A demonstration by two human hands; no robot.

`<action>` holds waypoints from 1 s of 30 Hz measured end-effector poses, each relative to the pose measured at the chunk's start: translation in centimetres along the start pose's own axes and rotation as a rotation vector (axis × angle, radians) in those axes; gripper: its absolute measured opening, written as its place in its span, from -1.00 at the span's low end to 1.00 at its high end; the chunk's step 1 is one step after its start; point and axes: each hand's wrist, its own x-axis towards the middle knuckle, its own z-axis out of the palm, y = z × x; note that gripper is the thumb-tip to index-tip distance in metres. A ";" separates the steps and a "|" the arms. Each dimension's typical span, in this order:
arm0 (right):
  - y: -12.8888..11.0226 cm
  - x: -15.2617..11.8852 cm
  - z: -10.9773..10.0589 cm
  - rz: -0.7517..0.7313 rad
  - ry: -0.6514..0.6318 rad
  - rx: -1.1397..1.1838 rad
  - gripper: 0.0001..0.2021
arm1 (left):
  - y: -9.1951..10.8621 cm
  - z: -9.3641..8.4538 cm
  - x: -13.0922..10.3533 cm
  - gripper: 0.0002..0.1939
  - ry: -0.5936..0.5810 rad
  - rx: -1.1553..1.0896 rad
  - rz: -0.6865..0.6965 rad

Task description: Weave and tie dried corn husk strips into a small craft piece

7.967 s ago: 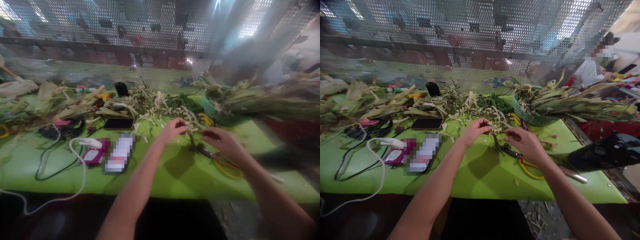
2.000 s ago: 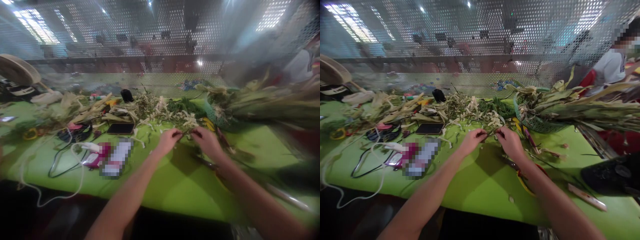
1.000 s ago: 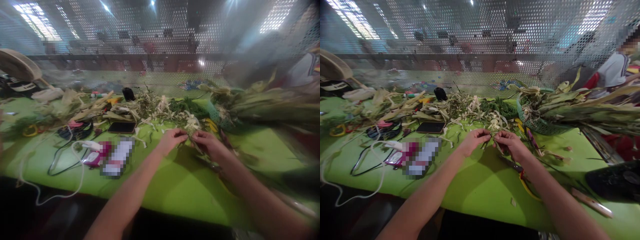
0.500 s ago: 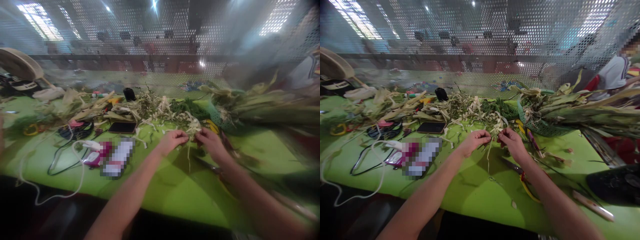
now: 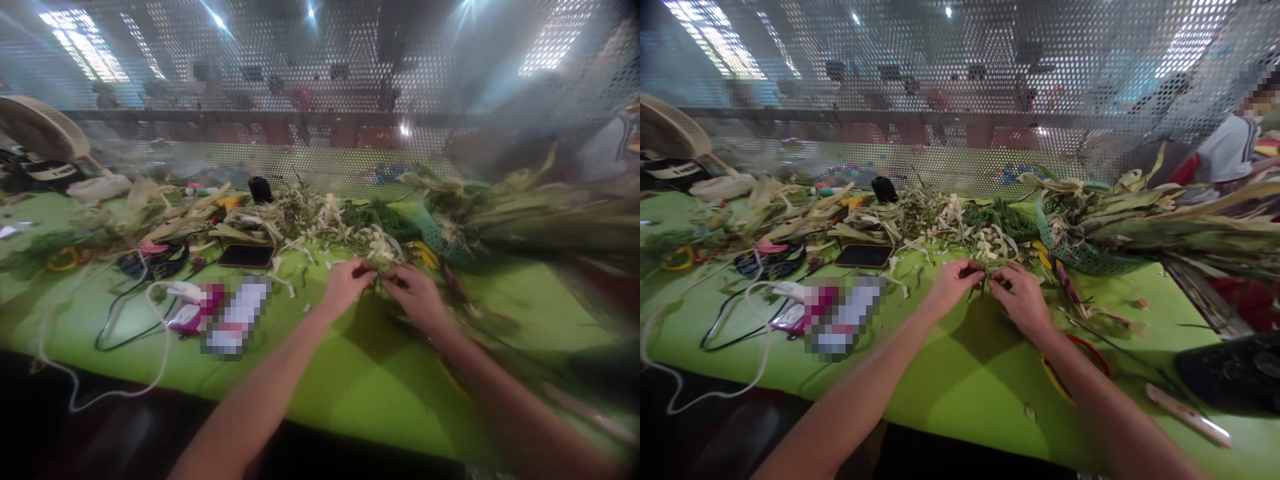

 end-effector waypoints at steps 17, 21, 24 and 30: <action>0.6 0.1 0.3 0.037 0.025 0.052 -0.78 | 0.0 0.6 -0.1 -0.80 -0.042 -0.198 -0.056; 0.6 0.1 0.4 0.053 0.022 0.048 -0.84 | -0.3 0.4 0.1 -0.82 -0.032 -0.136 -0.068; 0.6 0.4 -0.2 0.100 0.045 0.066 -0.85 | -0.4 -0.3 0.2 -0.83 0.018 -0.063 -0.071; 0.1 0.7 -0.6 0.221 -0.023 0.254 -0.79 | 0.2 -0.4 0.1 -0.77 -0.052 -0.238 -0.138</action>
